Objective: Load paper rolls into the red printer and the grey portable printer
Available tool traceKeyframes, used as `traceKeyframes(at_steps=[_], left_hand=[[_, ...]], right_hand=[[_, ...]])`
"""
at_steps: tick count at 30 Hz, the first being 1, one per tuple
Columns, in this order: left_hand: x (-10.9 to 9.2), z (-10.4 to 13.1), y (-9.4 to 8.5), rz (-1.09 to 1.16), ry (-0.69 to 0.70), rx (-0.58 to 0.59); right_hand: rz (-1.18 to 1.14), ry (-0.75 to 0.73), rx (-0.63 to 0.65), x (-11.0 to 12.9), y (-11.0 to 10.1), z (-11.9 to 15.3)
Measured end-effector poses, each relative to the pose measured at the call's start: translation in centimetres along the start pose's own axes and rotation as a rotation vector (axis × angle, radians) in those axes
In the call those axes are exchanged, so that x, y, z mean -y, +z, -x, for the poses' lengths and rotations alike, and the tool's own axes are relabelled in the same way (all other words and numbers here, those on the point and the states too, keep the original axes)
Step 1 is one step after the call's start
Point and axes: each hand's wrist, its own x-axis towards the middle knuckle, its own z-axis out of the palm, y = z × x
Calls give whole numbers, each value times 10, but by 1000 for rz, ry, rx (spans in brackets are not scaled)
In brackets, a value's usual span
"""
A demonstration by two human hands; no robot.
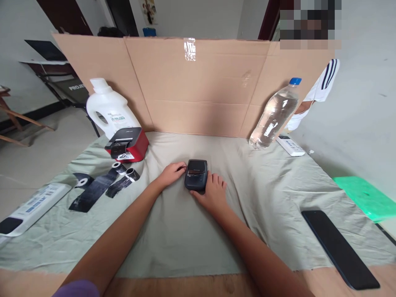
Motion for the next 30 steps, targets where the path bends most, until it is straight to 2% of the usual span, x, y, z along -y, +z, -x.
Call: traceKeyframes(at_steps=[10,16,22,27,30], left_hand=[[-5,-11,-8,267,-152,187],[-13,-13,-15,339,-238,239],[-14,-14,-17,359,-245,283],[-10,-14,-16,289,-242,276],[-5,-11,-11,135,-212,151]], right_hand=[[-40,0,10,-1,1,-1],[-48,-16,18,-1,-1,-1],[-41,-25,-3,-3,2,-2],[-94,-23,12,-4,0,-4],[-120,-31,11,-5,-1,-4]])
